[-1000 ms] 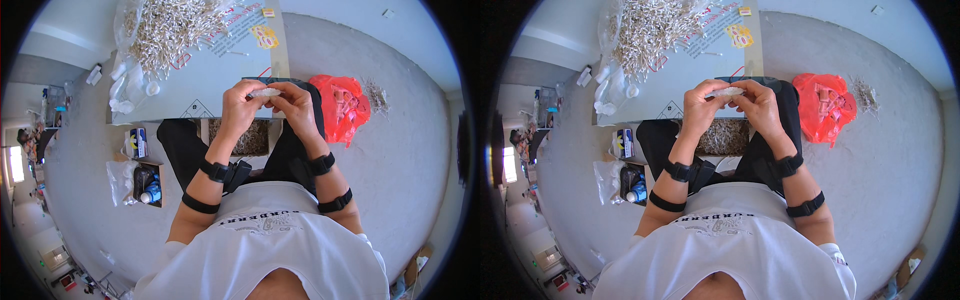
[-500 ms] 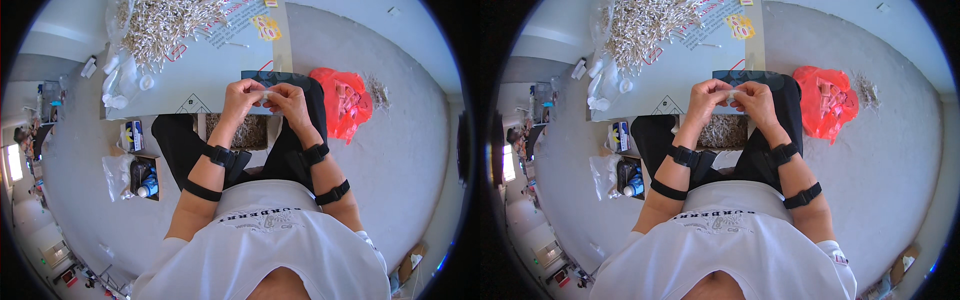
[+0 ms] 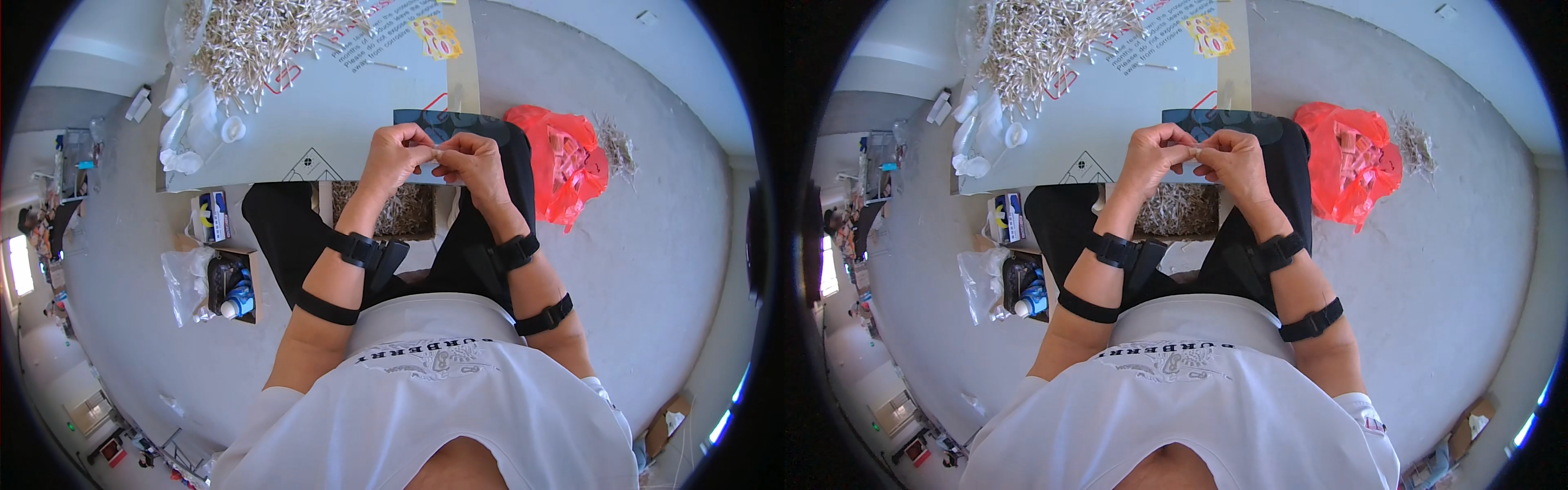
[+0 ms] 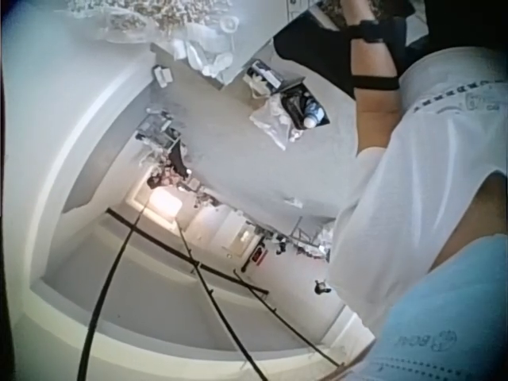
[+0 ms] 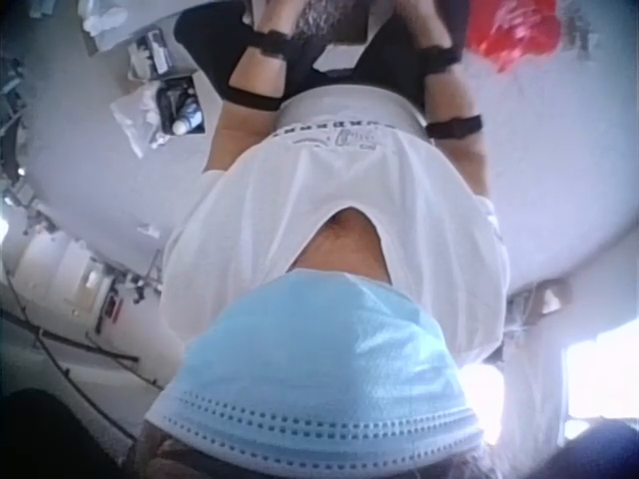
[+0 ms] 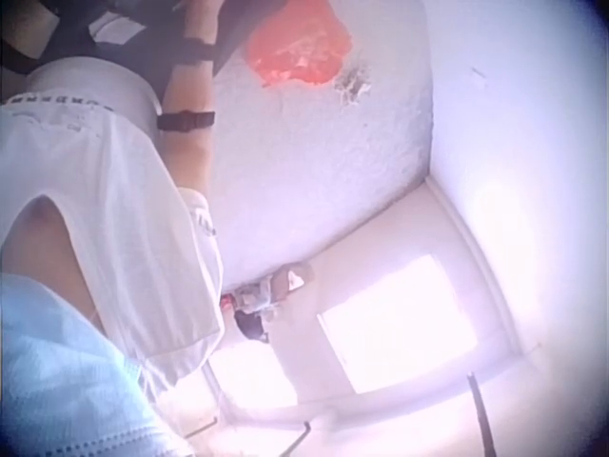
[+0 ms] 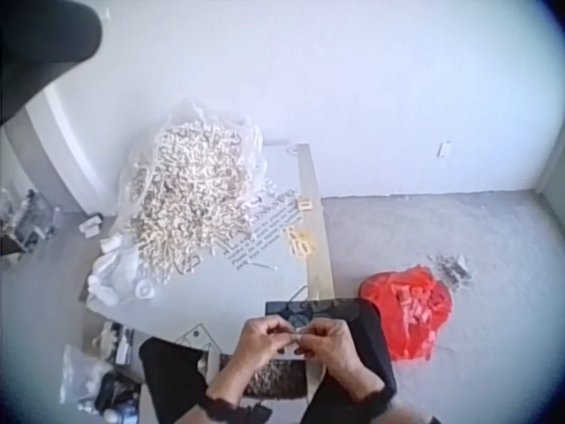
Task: Recorder is counting cotton swabs and placing them into individual plastic packets before putting them into a larger red bag.
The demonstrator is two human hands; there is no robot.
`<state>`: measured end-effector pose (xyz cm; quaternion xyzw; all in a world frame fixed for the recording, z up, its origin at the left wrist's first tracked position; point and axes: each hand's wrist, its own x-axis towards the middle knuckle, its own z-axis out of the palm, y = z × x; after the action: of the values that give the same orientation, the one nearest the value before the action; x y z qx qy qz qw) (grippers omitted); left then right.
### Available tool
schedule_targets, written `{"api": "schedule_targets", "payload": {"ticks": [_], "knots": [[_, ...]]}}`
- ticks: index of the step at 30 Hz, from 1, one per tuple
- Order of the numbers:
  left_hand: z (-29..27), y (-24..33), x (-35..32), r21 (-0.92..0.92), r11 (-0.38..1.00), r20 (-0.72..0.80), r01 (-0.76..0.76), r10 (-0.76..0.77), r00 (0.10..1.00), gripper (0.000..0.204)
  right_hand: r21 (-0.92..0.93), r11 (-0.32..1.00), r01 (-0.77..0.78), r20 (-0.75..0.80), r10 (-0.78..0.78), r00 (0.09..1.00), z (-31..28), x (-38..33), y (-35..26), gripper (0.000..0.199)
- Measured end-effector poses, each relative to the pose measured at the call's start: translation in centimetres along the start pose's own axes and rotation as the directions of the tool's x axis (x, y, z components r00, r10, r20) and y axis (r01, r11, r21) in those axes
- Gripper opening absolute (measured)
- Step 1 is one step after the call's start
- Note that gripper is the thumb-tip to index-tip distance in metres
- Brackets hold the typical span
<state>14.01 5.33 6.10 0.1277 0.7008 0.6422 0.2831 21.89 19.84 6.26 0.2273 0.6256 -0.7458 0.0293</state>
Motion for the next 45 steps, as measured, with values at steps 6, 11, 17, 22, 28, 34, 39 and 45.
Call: {"api": "schedule_targets", "payload": {"ticks": [6, 11, 17, 22, 28, 34, 39, 45], "knots": [[-0.5, 0.4, 0.0, 0.057, 0.998, 0.030, 0.015, -0.017, 0.999, 0.010, -0.017, 1.000, 0.012, -0.008, -0.012, 1.000, 0.1, 0.3, -0.1, 0.005], [-1.1, -0.2, -0.1, -0.028, 0.998, 0.078, -0.050, 0.052, 0.996, 0.018, 0.023, 0.999, 0.032, 0.029, -0.032, 0.999, -0.2, 0.0, -0.1, 0.007], [-1.5, -0.3, -1.0, -0.003, 0.992, 0.143, -0.126, 0.125, 0.982, 0.024, 0.021, 0.989, 0.148, 0.080, -0.149, 0.986, -0.7, -0.5, 1.2, 0.013], [-0.7, -0.1, -1.7, 0.247, 0.912, 0.077, -0.328, 0.319, 0.945, 0.024, -0.074, 0.960, 0.270, 0.060, -0.266, 0.962, -0.4, -0.9, 1.6, 0.018], [-0.6, -0.1, -1.3, 0.597, 0.562, 0.202, -0.573, 0.585, 0.785, 0.020, -0.591, 0.614, 0.524, 0.111, -0.581, 0.806, -0.3, -0.9, 0.6, 0.022], [-0.3, -0.4, -1.3, 0.664, 0.421, 0.270, -0.618, 0.636, 0.723, 0.016, -0.669, 0.360, 0.650, 0.241, -0.723, 0.648, -0.5, -0.4, 0.0, 0.020], [-0.6, -0.6, -1.0, 0.625, 0.476, 0.239, -0.619, 0.638, 0.732, 0.017, -0.702, 0.343, 0.624, 0.265, -0.687, 0.676, -0.7, 0.0, 0.0, 0.021], [-1.2, -0.6, -1.3, 0.488, 0.709, 0.143, -0.509, 0.511, 0.848, 0.024, -0.655, 0.439, 0.615, 0.215, -0.672, 0.709, -0.7, -0.4, 0.0, 0.021]]}}
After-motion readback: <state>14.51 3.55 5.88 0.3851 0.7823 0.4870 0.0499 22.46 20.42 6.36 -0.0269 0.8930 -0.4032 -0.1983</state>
